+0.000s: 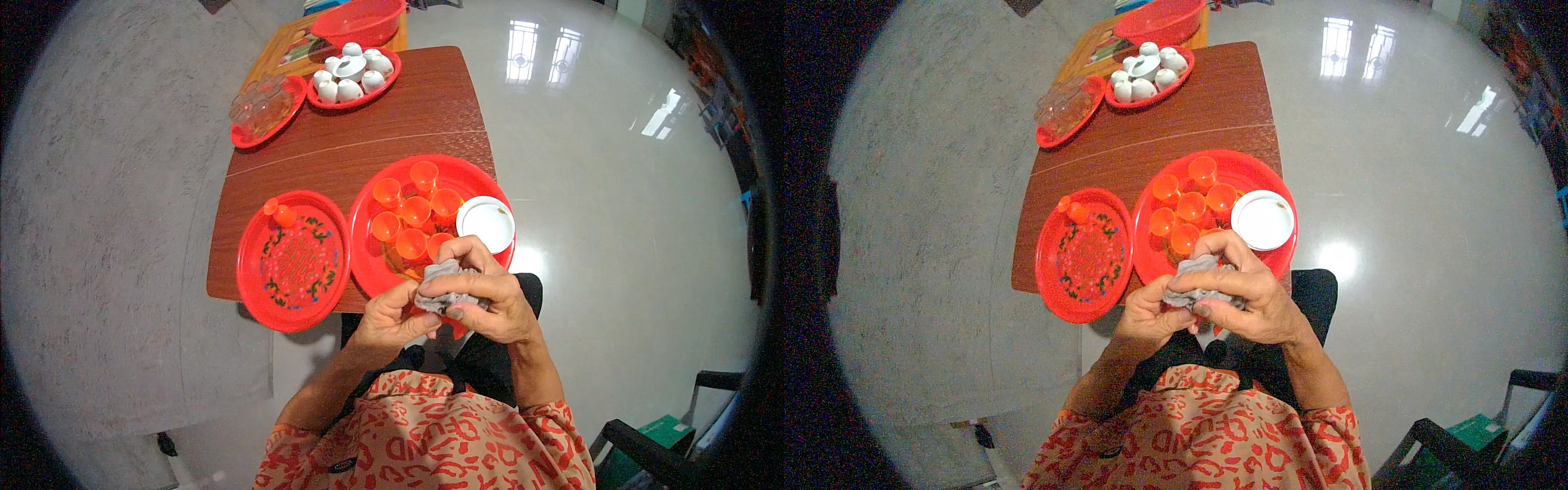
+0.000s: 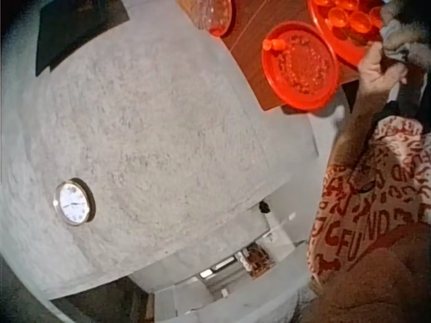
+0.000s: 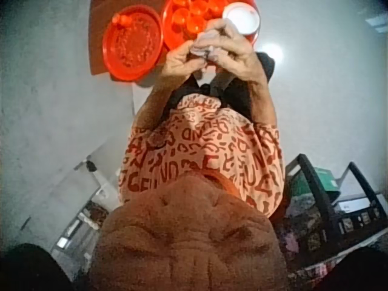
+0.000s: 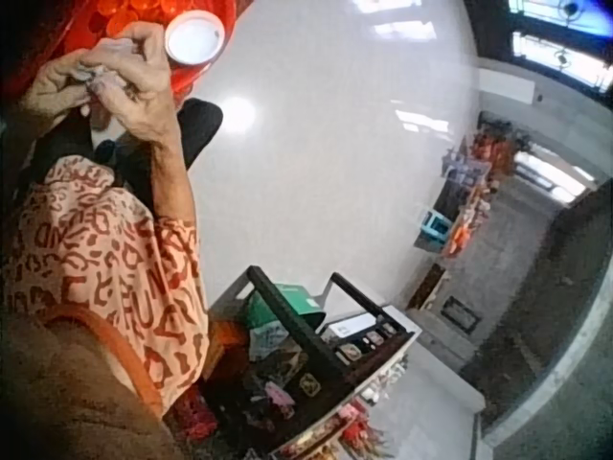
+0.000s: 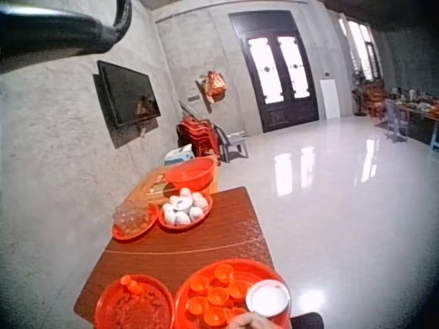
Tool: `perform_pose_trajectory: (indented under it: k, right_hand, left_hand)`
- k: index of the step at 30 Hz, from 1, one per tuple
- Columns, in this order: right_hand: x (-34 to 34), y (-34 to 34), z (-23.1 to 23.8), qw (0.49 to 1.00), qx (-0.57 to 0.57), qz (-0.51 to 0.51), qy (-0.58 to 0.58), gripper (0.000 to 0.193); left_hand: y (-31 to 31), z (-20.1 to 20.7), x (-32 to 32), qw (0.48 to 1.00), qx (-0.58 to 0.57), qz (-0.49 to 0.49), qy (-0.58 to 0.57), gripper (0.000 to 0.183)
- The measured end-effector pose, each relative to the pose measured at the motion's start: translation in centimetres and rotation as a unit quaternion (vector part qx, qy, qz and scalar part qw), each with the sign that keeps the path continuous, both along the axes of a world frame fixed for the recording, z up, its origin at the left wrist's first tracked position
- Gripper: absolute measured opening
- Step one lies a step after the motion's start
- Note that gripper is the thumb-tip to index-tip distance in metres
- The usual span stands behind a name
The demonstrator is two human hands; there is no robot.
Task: The person wipes small white ceramic cups and a large red decorative tray with a grey cloth. They then wipe several small orange plastic cups. The person handles the items one at a time, wiping them thoroughly before placing them back on the table.
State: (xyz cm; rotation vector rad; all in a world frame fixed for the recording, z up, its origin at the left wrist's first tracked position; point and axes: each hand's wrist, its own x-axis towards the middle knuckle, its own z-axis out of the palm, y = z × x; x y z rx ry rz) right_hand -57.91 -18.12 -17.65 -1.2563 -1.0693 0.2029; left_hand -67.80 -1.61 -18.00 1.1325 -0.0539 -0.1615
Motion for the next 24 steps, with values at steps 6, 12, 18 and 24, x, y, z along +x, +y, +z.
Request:
perform_pose_trajectory:
  k: [6,12,18,24]
  right_hand:
    - [-0.2,0.3,-1.0,0.992,0.015,-0.014,0.126,0.029]
    - [0.0,-0.2,-0.5,0.999,-0.004,-0.03,0.04,0.029]
    - [-1.0,-0.1,2.3,0.995,-0.037,-0.041,-0.08,0.031]
    - [-0.5,0.3,0.1,0.993,0.035,-0.005,0.115,0.029]
  left_hand:
    - [0.3,-0.4,0.0,0.999,-0.004,-0.014,-0.031,0.021]
    - [0.4,-0.2,0.1,1.0,0.023,-0.002,-0.011,0.019]
    - [-0.1,0.5,0.3,0.994,0.087,0.034,-0.055,0.021]
    - [0.5,0.5,-0.3,0.998,0.038,0.013,-0.045,0.019]
